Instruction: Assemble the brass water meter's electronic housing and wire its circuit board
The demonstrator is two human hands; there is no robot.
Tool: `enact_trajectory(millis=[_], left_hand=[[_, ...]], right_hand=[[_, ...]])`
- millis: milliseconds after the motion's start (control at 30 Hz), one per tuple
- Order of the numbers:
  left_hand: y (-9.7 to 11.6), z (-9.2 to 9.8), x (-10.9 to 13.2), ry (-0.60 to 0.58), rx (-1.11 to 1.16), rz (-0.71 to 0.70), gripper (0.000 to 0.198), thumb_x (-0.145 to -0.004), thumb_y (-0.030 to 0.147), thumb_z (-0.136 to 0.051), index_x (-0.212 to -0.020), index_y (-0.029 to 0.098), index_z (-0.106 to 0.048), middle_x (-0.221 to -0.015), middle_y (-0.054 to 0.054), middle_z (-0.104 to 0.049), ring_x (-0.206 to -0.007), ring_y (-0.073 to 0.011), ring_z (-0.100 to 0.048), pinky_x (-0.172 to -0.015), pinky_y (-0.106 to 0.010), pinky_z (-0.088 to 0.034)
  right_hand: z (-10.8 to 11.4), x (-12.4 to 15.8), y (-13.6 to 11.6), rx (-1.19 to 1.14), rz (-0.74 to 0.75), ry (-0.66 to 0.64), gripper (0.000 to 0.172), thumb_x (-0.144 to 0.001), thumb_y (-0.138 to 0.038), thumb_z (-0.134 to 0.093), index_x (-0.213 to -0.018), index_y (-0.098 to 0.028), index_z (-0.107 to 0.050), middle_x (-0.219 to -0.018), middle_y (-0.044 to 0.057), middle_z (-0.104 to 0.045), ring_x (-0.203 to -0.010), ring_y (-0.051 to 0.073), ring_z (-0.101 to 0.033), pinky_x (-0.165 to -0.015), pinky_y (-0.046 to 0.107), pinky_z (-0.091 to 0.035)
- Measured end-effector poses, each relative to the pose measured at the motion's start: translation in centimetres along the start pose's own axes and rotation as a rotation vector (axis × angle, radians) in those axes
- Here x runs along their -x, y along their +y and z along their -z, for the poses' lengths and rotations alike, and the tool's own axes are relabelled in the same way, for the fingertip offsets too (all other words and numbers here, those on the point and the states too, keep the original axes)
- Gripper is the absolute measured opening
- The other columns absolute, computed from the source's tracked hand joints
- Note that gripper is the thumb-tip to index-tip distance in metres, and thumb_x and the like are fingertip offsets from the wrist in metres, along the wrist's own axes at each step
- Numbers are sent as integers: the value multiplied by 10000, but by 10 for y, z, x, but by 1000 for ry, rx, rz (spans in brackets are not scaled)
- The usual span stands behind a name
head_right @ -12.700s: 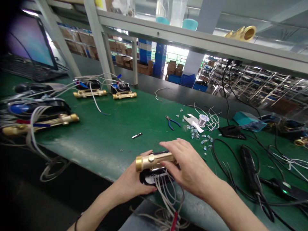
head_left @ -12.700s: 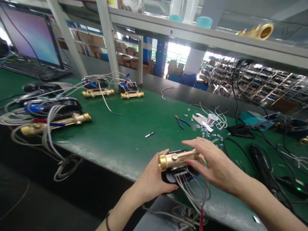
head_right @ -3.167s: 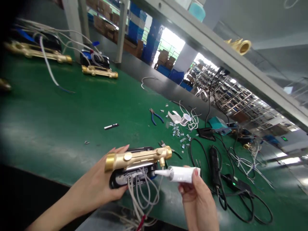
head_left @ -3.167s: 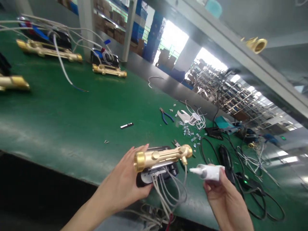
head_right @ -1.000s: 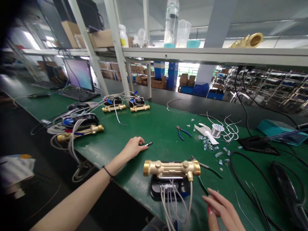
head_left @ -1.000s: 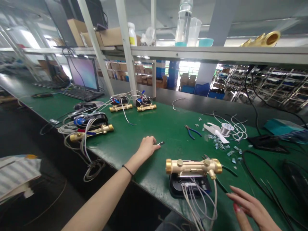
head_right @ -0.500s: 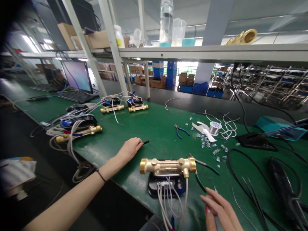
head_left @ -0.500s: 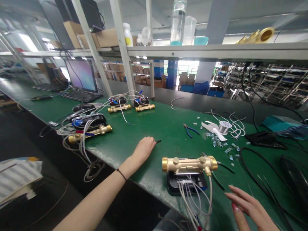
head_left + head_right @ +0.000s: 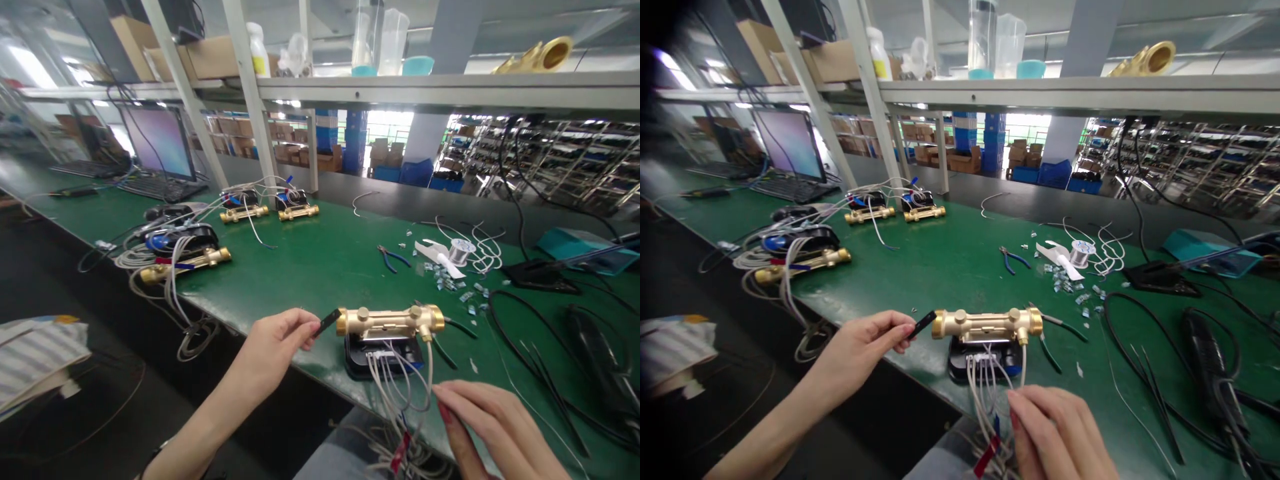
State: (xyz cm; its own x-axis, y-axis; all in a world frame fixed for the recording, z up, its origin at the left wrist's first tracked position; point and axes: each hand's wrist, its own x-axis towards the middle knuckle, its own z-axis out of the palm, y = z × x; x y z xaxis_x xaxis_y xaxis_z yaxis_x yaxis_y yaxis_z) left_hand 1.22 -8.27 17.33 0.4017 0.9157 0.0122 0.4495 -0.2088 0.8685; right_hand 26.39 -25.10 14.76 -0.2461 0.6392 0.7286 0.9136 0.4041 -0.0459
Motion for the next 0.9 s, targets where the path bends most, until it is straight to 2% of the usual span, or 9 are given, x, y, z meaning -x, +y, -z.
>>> enact_trajectory(millis=[100, 233, 367, 467, 600, 700, 800, 900], left_hand=[[10, -13, 24, -128, 137, 35, 236, -823, 389, -568, -772, 184, -675, -663, 9, -639, -653, -132, -592, -637, -223, -439], [12, -39, 48, -385, 587, 176, 226, -796, 375, -652, -768, 151, -668, -662, -7, -642, -607, -111, -569, -603, -213, -441], [8, -63, 63, -584, 1069, 311, 301, -743, 398, -748, -719, 118, -639, -614, -11, -609, -520, -69, -518, -524, -176, -404], [5, -72, 69, -683, 1298, 434, 293, -727, 348, -780, -709, 96, -631, -572, -3, -572, -458, -36, -459, -459, -144, -349], [3, -78, 70, -761, 1503, 568, 264, -679, 224, -827, -815, 87, -648, -563, 23, -542, -449, -14, -445, -432, -107, -318], [3, -82, 71, -798, 1614, 606, 185, -696, 121, -798, -782, 80, -639, -562, 26, -532, -452, -4, -462, -424, -83, -314], [3, -86, 74, -762, 1690, 636, 187, -683, 69, -792, -781, 69, -633, -573, 29, -532, -458, 3, -482, -420, -67, -319], [2, -91, 77, -698, 1679, 630, 201, -704, 117, -792, -802, 70, -623, -594, 24, -545, -477, -2, -515, -463, -68, -378]], right_hand=[[-7, -12, -17, -83, -58, -2, 263, -862, -74, -599, -1115, -137, -623, -985, 85, -657, -911, 171, -617, -815, 257, -513], [-12, -20, -37, -275, -217, -18, 250, -885, -88, -572, -1115, -174, -617, -989, 63, -654, -910, 143, -632, -800, 207, -528], [-15, -26, -50, -649, -444, -121, 235, -903, -167, -576, -1121, -235, -634, -969, 26, -662, -836, 125, -665, -719, 166, -547], [-20, -28, -54, -893, -573, -155, 191, -909, -192, -571, -1042, -269, -686, -889, 12, -658, -765, 130, -657, -658, 193, -545], [-24, -31, -55, -1003, -645, -165, 151, -914, -234, -576, -980, -259, -709, -887, 30, -640, -797, 150, -632, -686, 242, -533], [-26, -36, -57, -1067, -689, -167, 135, -904, -283, -598, -883, -225, -719, -823, 34, -629, -752, 149, -615, -656, 242, -523], [-28, -39, -61, -1111, -722, -156, 155, -900, -297, -605, -826, -202, -703, -767, 27, -613, -720, 139, -600, -642, 231, -513], [-28, -37, -64, -1171, -755, -165, 134, -905, -280, -598, -838, -197, -679, -783, 15, -584, -675, 123, -593, -600, 218, -513]])
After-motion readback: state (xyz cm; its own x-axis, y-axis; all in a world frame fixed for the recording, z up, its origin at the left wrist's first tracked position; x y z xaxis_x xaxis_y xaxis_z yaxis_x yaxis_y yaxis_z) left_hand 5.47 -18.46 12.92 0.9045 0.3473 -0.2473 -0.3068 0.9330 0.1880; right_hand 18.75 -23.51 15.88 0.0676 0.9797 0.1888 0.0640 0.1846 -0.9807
